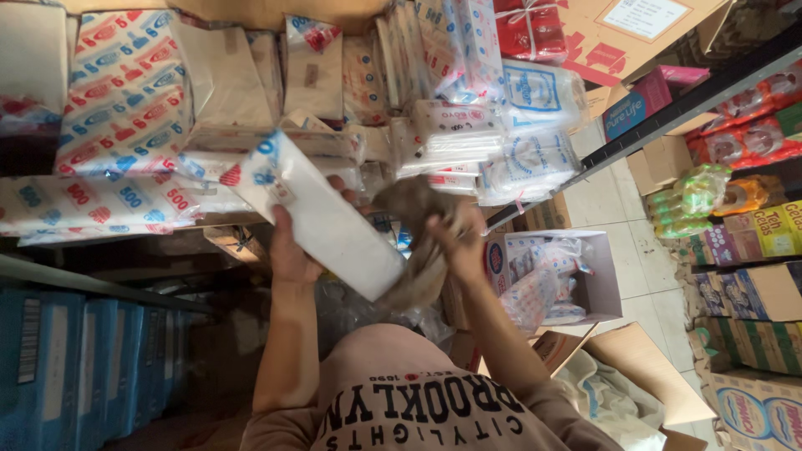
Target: The person repeatedly wipes the surface of plastic-wrapped packages with a cloth, moving them between a shelf and a box. The person handles multiple packages one at a time, wiping each before placing it back on the shelf or into the box.
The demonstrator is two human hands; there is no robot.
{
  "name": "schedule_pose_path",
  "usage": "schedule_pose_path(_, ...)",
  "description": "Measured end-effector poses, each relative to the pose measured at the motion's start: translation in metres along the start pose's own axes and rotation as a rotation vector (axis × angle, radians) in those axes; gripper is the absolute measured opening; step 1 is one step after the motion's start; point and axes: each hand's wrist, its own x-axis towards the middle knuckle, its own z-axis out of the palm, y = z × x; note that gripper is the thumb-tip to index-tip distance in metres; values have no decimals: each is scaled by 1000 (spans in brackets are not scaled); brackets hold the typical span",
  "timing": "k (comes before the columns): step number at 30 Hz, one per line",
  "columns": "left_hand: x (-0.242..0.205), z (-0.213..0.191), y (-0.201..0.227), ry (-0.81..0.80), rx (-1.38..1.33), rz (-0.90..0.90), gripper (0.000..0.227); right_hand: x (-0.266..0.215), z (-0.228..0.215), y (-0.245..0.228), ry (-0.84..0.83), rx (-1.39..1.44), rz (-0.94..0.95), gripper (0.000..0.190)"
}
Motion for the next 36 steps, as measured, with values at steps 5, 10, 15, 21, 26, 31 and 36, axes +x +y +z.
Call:
schedule_pose_path(5,7,-6,-15,190,-67,94,105,22,42,-83,-158,-365,-733,43)
schedule_pose_path(10,8,-9,-25,421,50,113,94,1,119,-112,-313,-905,-835,54)
schedule_pose_path(15,6,-10,-10,412,-35,169,90,-20,109,-85,-477,-929,-910,55)
schedule_pose_path(21,16,-11,-3,422,-129,208,83,-52,73,-6,-494,-818,-944,44)
schedule_pose_path(26,15,-18,14,462,-180,315,74,-68,58,32,-629,-951,-800,40)
schedule_pose_path(31,21,-38,70,426,27,549,55,-74,37,43,-521,-940,-631,40)
schedule_pose_path(36,54,-69,95,528,58,682,58,-69,20,48,-429,-874,-496,47)
